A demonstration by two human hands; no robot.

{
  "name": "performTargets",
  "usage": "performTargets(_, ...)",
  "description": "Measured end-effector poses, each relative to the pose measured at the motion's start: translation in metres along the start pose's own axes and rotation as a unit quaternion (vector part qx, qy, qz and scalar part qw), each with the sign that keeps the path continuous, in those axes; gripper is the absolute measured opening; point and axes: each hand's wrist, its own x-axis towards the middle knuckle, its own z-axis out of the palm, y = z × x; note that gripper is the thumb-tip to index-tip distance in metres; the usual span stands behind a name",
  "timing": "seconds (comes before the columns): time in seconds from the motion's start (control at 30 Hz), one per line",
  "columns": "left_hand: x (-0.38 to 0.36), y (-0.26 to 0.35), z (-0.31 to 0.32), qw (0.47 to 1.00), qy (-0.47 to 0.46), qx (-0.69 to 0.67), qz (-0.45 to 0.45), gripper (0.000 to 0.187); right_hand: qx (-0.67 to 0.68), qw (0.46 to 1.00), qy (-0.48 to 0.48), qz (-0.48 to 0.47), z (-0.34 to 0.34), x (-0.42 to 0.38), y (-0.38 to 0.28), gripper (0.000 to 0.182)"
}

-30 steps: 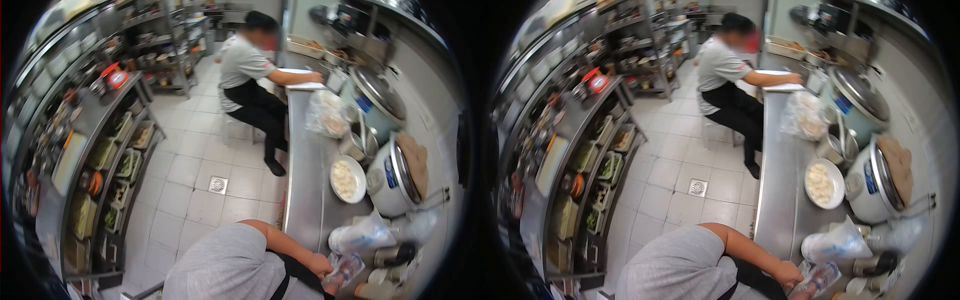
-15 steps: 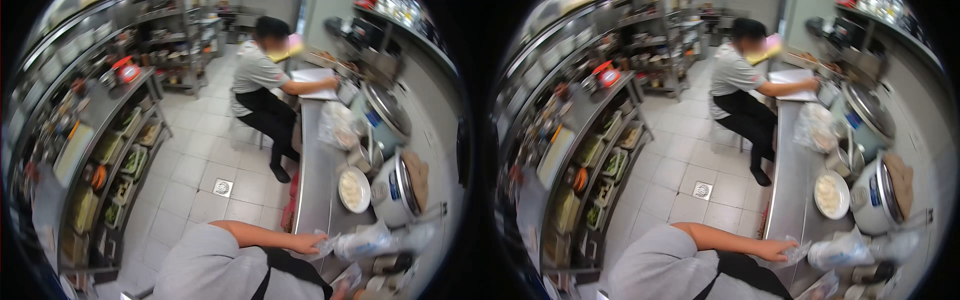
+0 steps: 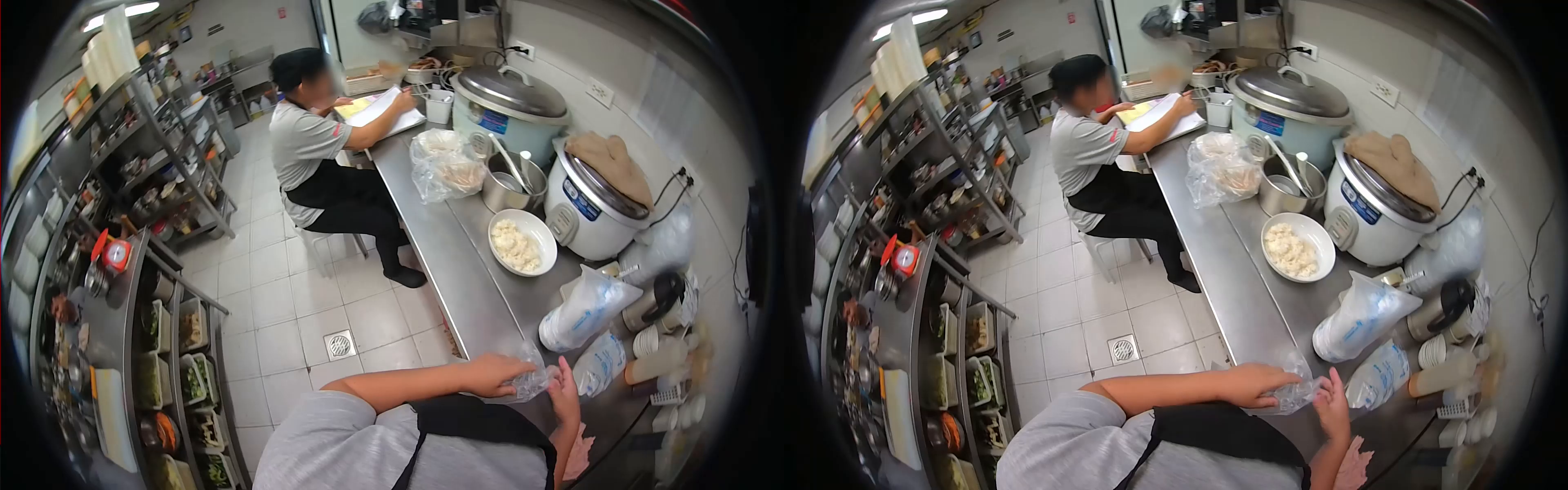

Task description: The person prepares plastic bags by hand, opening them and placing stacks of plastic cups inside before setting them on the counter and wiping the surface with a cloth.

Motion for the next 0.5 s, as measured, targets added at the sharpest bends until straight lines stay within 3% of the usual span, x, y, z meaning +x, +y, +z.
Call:
performTargets(0.03, 0.0, 0.004, 0.003, 1.0, -0.011, 0.004, 0.023, 0.053, 0.068, 0.997, -0.033, -0.027, 0.005, -0.001, -0.002, 0.051)
performTargets(0.13, 0.003, 0.002, 0.005, 0.998, -0.035, 0.027, 0.054, 0.05, 0.049, 0.993, -0.102, 0.022, 0.008, 0.001, -0.002, 0.047)
performTargets(0.23, 0.012, -0.007, 0.0, 0.994, -0.039, 0.089, 0.056, 0.044, 0.016, 0.999, 0.003, 0.048, 0.001, -0.004, 0.006, 0.041)
performTargets(0.33, 0.02, -0.009, -0.003, 0.989, -0.025, 0.127, 0.07, 0.038, 0.094, 0.989, 0.082, 0.077, 0.006, -0.012, -0.005, 0.034)
performTargets(0.5, 0.02, -0.009, 0.003, 0.977, 0.0, 0.176, 0.117, 0.036, 0.087, 0.972, 0.068, 0.208, 0.011, -0.012, -0.002, 0.034)
